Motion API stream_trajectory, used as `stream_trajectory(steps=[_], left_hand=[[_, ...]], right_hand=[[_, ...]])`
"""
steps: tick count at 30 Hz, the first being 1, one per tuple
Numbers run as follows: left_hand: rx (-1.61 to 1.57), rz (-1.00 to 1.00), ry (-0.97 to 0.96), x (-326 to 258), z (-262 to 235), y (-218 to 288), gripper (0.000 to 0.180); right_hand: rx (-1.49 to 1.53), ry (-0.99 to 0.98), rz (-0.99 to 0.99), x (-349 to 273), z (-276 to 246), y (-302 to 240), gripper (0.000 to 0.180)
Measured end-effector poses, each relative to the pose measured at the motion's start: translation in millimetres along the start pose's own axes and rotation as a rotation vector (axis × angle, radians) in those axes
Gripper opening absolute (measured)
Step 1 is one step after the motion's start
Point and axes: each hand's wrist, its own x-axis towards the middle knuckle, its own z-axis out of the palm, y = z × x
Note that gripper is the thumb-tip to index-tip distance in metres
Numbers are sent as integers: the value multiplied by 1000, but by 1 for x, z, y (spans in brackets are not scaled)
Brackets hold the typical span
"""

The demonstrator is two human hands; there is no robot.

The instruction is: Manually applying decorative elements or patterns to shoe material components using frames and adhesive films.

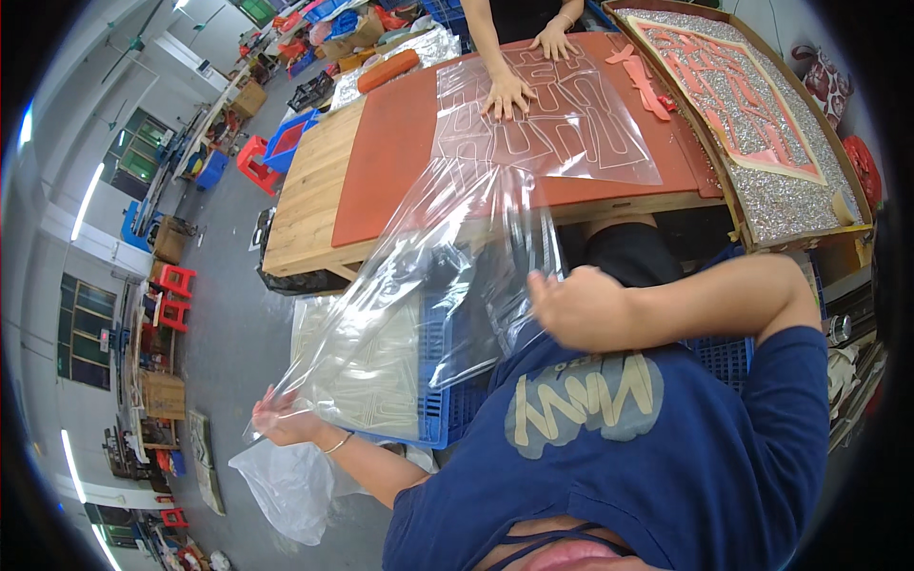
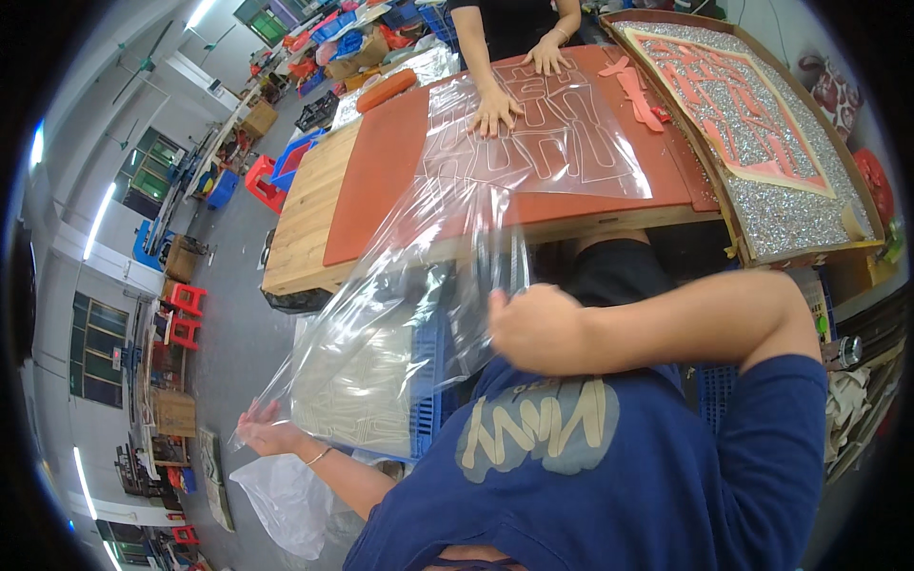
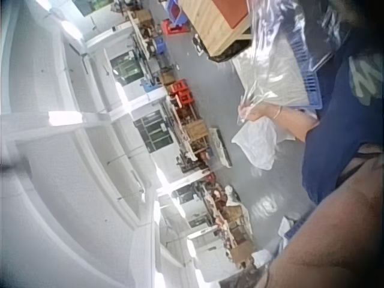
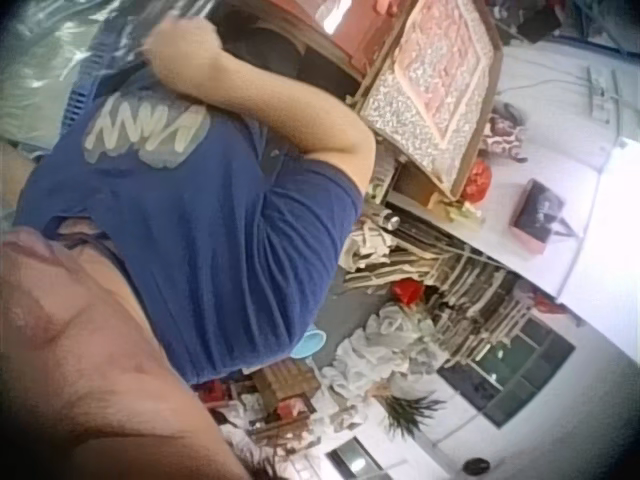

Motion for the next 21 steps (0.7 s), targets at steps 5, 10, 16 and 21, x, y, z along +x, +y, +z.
stream_trajectory(steps=[5, 10, 16, 21], left_hand=[[210, -221, 318, 33, -79, -25, 44], [508, -124, 452, 56, -195, -45, 41], [1231, -13, 217, 145, -273, 22, 42], [1378, 291, -392, 268, -168, 53, 43]], right_hand=[[236, 128, -516, 65, -19, -65, 14], [367, 89, -737, 101, -32, -107, 14], [593, 36, -830, 175, 24, -150, 26], [855, -311, -690, 246, 65, -148, 44]])
